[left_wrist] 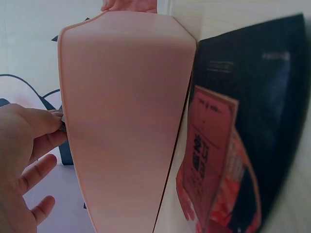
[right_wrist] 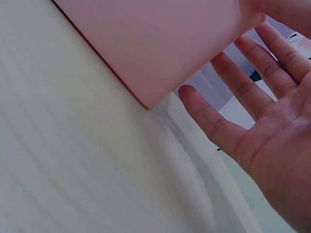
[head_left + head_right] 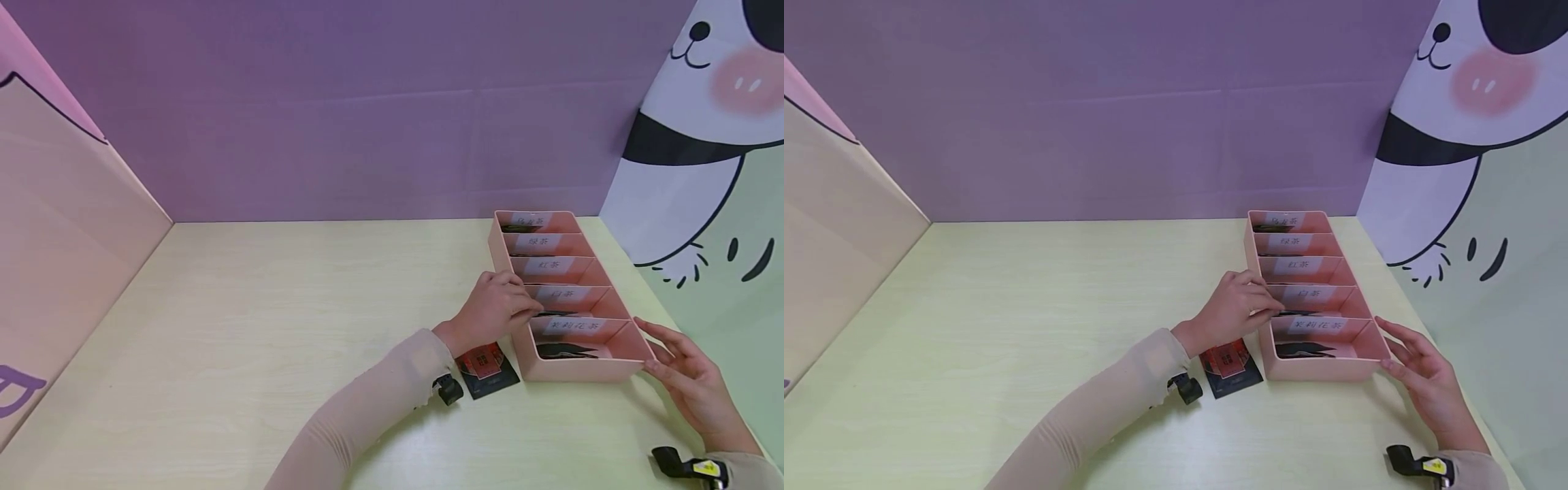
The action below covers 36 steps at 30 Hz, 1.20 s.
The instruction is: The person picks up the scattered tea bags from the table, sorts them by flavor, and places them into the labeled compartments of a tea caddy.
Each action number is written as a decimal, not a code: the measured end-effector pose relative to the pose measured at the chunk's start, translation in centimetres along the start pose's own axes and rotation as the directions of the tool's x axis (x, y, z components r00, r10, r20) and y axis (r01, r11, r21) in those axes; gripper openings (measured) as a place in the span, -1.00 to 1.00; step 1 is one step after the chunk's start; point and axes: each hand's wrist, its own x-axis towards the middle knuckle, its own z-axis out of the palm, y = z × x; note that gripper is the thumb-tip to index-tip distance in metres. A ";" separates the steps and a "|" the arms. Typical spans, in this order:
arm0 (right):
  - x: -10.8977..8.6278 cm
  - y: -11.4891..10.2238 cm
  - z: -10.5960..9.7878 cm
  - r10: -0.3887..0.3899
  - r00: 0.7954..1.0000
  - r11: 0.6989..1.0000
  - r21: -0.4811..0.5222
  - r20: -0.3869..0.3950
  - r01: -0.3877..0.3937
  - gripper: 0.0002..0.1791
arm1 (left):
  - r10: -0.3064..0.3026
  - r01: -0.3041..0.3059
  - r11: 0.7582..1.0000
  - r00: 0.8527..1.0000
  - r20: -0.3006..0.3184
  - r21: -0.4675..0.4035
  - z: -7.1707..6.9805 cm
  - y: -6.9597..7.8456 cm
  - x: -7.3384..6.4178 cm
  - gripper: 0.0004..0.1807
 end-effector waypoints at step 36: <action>0.0 -0.3 0.2 0.019 1.000 1.000 0.003 -0.012 -0.019 -0.37 | -0.195 0.237 0.968 0.919 0.342 -0.085 -1.5 -3.4 -4.8 -0.45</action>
